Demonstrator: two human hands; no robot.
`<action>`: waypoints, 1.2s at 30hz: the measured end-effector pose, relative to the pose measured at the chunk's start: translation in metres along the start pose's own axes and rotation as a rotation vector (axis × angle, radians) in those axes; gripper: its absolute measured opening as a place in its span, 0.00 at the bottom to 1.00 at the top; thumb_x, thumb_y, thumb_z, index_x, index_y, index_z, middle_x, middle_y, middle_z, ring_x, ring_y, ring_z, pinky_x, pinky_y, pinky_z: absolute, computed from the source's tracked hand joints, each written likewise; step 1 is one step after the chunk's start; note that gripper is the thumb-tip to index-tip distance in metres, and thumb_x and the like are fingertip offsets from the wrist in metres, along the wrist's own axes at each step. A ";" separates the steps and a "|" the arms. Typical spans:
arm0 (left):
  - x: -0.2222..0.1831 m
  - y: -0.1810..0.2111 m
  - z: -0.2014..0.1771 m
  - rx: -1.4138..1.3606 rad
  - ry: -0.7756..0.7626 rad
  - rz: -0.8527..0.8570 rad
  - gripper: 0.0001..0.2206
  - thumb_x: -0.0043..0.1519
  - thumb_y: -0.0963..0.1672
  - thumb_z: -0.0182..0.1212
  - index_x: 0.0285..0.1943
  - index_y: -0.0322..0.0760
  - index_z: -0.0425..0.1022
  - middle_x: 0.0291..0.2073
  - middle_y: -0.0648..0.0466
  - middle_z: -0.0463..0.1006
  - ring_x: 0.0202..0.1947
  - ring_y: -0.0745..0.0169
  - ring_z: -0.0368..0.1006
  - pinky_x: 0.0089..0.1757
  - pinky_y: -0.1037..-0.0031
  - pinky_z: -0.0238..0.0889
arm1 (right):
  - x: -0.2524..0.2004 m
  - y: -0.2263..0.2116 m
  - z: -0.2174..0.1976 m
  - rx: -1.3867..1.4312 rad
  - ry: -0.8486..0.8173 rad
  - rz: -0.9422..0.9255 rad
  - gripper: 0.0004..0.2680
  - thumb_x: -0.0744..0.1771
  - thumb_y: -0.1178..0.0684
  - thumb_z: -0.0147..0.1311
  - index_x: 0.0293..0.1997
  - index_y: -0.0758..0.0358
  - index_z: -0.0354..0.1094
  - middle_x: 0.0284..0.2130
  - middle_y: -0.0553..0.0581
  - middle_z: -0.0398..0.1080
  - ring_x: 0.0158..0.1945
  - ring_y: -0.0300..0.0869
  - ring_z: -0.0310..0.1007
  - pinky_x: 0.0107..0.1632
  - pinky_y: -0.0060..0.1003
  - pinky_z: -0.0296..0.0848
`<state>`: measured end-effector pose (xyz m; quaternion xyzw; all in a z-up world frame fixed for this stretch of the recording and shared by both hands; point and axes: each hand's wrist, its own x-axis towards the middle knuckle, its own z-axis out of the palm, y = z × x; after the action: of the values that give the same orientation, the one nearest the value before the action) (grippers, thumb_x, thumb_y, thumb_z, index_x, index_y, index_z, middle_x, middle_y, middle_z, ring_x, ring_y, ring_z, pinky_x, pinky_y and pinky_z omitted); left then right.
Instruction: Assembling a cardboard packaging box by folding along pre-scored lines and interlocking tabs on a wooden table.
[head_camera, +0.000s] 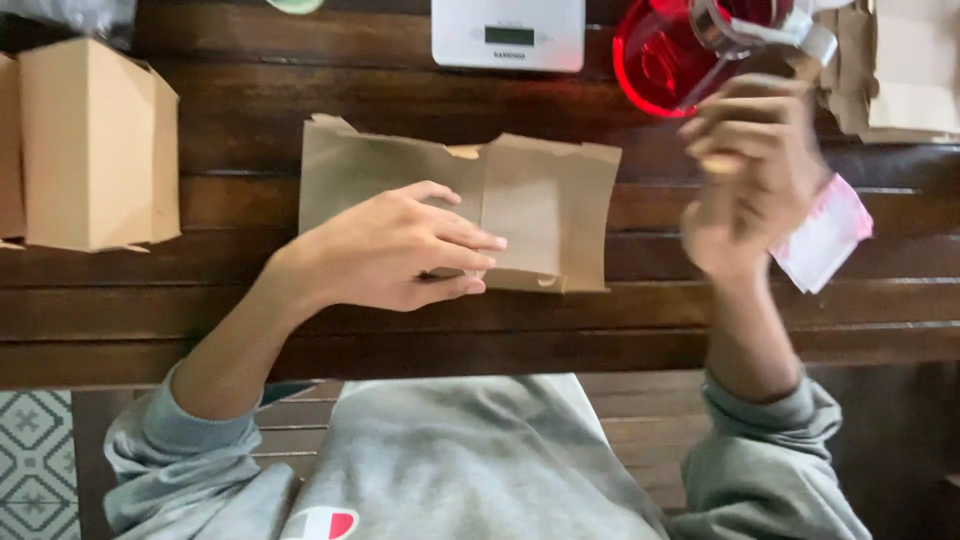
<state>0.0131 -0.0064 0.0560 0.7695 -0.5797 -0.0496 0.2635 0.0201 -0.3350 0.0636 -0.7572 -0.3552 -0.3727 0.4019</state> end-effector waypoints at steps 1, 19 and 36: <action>0.000 0.001 -0.015 -0.082 0.086 0.008 0.11 0.68 0.48 0.58 0.46 0.42 0.85 0.53 0.55 0.83 0.50 0.63 0.79 0.56 0.59 0.62 | -0.004 0.005 0.011 0.002 0.001 0.092 0.11 0.75 0.53 0.43 0.39 0.71 0.65 0.33 0.66 0.72 0.42 0.55 0.70 0.52 0.53 0.71; -0.063 -0.022 -0.063 -0.123 0.570 -0.388 0.06 0.74 0.36 0.60 0.50 0.18 0.81 0.49 0.34 0.82 0.51 0.44 0.80 0.53 0.65 0.73 | -0.036 0.034 0.032 -0.112 -0.226 0.217 0.05 0.75 0.66 0.51 0.43 0.79 0.71 0.39 0.69 0.74 0.42 0.55 0.72 0.41 0.44 0.70; -0.082 -0.012 -0.072 -0.189 -0.053 -0.911 0.15 0.56 0.53 0.73 0.28 0.40 0.85 0.27 0.59 0.86 0.23 0.69 0.74 0.30 0.71 0.59 | -0.044 0.024 0.038 -0.054 -0.408 0.268 0.05 0.71 0.69 0.70 0.48 0.79 0.78 0.42 0.70 0.79 0.37 0.49 0.76 0.38 0.38 0.76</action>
<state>0.0244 0.0958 0.0935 0.9168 -0.1819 -0.2324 0.2691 0.0299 -0.3222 0.0028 -0.8677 -0.3155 -0.1647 0.3471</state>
